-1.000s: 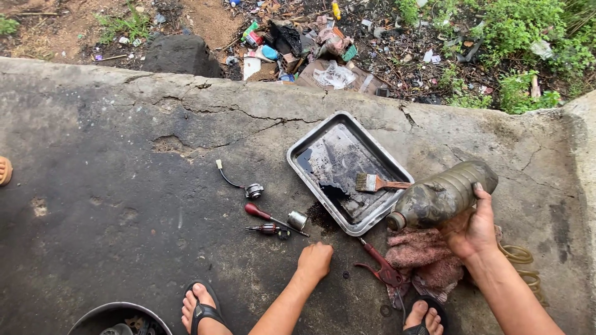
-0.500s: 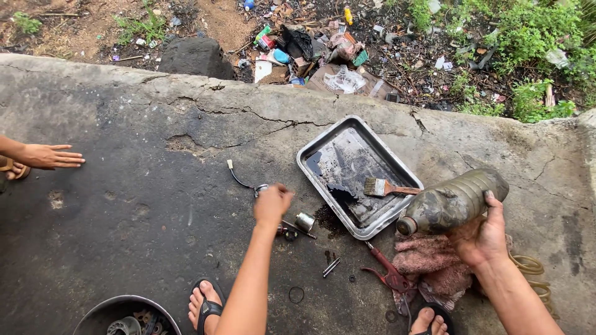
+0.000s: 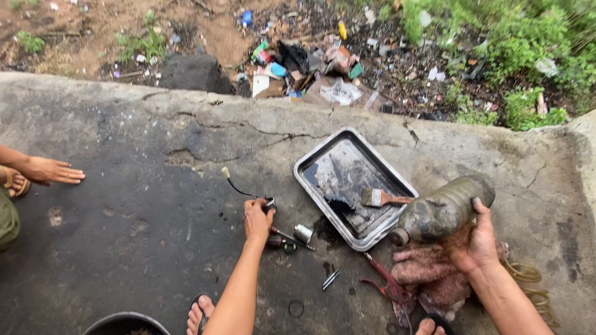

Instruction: Cleaning a greasy motorcycle engine part with a brush and cleaning solvent over a metal tray.

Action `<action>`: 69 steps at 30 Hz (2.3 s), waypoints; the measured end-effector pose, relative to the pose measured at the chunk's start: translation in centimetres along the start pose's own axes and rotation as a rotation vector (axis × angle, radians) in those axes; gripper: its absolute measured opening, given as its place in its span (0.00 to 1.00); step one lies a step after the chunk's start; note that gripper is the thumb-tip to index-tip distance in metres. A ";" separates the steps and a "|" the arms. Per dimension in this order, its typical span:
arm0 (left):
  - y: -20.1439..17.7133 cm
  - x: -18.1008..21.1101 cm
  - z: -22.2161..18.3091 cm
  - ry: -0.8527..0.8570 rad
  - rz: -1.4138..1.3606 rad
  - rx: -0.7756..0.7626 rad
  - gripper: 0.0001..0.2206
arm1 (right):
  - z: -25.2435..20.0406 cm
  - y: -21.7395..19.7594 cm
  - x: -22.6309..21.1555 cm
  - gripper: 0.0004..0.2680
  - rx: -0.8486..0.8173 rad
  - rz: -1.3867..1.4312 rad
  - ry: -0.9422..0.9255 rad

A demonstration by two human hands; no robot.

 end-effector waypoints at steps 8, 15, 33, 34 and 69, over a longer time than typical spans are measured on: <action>0.1 8.0 -4.3 0.411 -0.375 0.069 0.14 | 0.2 -0.5 -1.4 0.26 0.009 -0.013 -0.066; -0.7 15.3 -8.0 0.547 -0.393 -0.056 0.16 | -0.1 0.4 -1.7 0.26 -0.018 0.016 -0.063; 0.6 8.7 -4.8 0.519 -0.168 -0.080 0.15 | -0.1 -0.4 -1.5 0.27 0.019 0.002 -0.069; 0.8 9.0 -5.2 0.547 -0.226 -0.071 0.16 | -0.1 -0.4 -1.7 0.26 0.020 0.001 -0.088; 4.0 24.1 -12.7 0.765 -0.419 -0.206 0.13 | -8.1 2.7 -6.4 0.21 -0.040 -0.791 -1.033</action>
Point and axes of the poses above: each hand's wrist, its own z-axis towards the middle knuckle, its own y-axis out of the palm, x = y × z, the point moved 9 cm from there along z, towards the middle knuckle, and after that the axes turned 2 degrees about -y, right-handed, at the moved point
